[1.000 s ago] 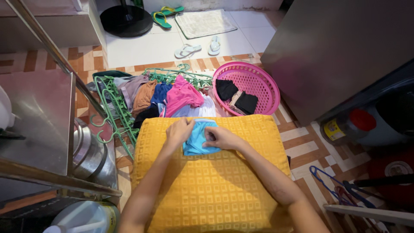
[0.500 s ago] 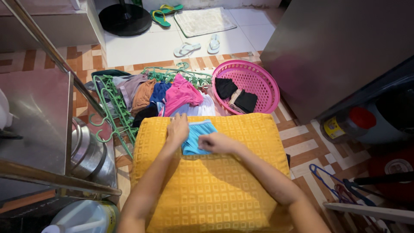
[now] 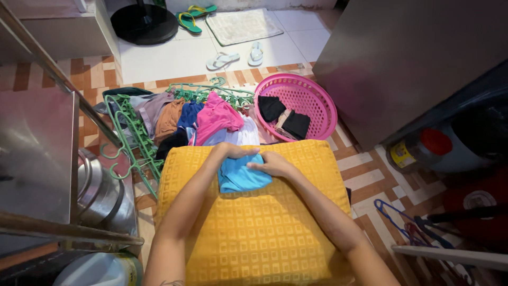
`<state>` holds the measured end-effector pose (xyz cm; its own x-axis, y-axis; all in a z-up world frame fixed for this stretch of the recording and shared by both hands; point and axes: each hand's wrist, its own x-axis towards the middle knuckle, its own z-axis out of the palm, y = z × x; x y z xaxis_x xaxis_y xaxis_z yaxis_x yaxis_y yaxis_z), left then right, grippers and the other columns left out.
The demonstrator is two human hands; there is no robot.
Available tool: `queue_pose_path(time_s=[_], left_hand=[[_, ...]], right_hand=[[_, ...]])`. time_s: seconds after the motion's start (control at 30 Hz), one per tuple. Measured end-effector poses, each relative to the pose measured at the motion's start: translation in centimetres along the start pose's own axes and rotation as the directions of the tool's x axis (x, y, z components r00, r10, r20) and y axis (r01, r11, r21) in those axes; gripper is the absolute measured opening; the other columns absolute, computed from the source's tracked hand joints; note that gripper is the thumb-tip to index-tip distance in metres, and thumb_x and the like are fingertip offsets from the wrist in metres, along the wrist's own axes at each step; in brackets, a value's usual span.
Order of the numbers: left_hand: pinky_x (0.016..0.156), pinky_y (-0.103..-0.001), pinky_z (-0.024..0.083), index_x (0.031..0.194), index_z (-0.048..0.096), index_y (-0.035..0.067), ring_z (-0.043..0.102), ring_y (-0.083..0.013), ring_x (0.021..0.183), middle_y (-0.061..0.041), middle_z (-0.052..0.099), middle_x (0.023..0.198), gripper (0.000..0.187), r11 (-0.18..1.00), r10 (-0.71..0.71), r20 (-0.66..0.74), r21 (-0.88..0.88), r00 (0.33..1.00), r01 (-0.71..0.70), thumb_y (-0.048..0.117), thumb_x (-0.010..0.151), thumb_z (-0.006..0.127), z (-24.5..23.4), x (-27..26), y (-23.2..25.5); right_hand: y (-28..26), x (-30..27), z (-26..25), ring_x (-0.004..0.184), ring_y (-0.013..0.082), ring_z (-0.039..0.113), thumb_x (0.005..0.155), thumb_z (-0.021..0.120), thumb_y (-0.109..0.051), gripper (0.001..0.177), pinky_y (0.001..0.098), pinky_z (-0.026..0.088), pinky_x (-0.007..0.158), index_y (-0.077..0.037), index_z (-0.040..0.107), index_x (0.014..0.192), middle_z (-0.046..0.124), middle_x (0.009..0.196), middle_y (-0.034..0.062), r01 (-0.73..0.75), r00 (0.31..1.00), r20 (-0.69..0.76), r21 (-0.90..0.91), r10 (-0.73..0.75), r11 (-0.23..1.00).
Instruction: The person folds several pairs of underwear and pieces of clothing on a yellow cushion, including blue and pink pairs, and places them into a pink plastic basket.
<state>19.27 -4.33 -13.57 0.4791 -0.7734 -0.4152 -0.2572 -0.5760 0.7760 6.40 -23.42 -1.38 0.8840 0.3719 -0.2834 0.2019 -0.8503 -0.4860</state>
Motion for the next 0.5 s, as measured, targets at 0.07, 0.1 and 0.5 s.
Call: queue_pose_path(time_s=[0.07,0.1,0.5], left_hand=[[0.116,-0.037,0.033,0.151,0.046,0.009,0.044,-0.0267,0.141,-0.014,0.046,0.155,0.094,0.999,-0.014,0.028,-0.041,1.000,0.015,0.080,0.091,0.031,-0.3,-2.0,0.8],[0.114,-0.035,0.039,0.149,0.052,0.009,0.053,-0.0242,0.135,-0.013,0.054,0.152,0.092,0.996,-0.026,0.053,-0.082,0.998,0.030,0.077,0.091,0.033,-0.5,-3.3,1.3],[0.104,-0.033,0.048,0.122,0.061,0.005,0.052,-0.0155,0.126,0.000,0.049,0.127,0.042,0.599,0.406,-0.542,-0.451,0.736,-0.662,0.005,0.084,0.077,-0.7,-11.3,5.9]], right_hand=[[-0.4,-0.3,-0.2,0.091,0.0260,0.073,0.084,0.077,-0.050,0.054,0.0399,0.056,0.082,-0.003,0.076,0.109,0.077,0.099,0.0147,0.086,0.995,0.035,0.127,-0.091,0.988],[-0.4,-0.5,-0.2,0.094,0.0220,0.072,0.084,0.080,-0.040,0.050,0.0374,0.056,0.085,-0.001,0.073,0.115,0.077,0.104,0.0122,0.093,0.990,0.061,0.378,-0.124,0.921],[-6.6,-4.9,-6.0,0.095,0.0208,0.058,0.079,0.072,-0.006,0.037,0.0329,0.050,0.084,-0.007,0.056,0.113,0.058,0.102,0.0071,0.520,0.845,-0.304,0.282,-0.440,0.806]])
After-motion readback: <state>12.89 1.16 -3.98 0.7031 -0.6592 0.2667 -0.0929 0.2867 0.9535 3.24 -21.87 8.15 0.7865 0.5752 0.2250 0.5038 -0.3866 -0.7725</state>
